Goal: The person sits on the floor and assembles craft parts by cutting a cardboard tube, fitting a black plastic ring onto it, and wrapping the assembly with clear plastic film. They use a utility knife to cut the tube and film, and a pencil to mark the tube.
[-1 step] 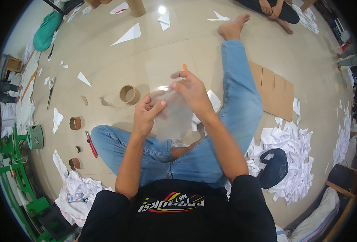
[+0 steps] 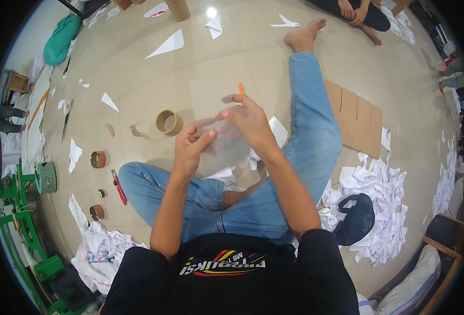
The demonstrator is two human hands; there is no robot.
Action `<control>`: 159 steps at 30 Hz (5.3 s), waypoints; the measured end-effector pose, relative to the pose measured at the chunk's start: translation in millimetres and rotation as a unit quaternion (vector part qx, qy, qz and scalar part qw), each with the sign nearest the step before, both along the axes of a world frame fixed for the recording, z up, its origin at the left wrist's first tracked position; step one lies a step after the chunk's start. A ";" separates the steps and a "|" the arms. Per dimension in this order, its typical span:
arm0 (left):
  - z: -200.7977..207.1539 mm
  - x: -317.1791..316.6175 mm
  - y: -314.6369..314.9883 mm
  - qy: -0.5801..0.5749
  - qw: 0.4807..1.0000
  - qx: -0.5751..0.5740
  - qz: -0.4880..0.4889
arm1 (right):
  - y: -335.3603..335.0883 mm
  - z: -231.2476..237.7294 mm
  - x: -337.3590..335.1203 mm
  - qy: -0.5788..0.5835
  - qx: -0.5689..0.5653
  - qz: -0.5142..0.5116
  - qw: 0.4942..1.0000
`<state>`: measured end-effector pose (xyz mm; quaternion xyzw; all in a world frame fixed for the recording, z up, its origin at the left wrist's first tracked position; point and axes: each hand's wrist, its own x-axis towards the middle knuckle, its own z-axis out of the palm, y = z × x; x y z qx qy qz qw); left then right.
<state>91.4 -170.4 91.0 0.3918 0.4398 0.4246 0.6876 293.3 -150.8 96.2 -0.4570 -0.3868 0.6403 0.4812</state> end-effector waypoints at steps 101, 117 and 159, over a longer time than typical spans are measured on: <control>-138.6 4.6 31.4 0.258 0.963 0.071 0.040 | -5.2 -128.1 -5.9 -0.314 -0.071 -0.094 0.942; -151.1 37.3 -7.3 0.606 0.689 0.386 -0.093 | -11.5 -166.9 -10.7 -0.321 -0.042 -0.115 0.939; -164.6 24.8 1.2 0.505 0.764 0.400 -0.029 | -3.8 -150.2 -2.1 -0.109 -0.203 -0.070 0.971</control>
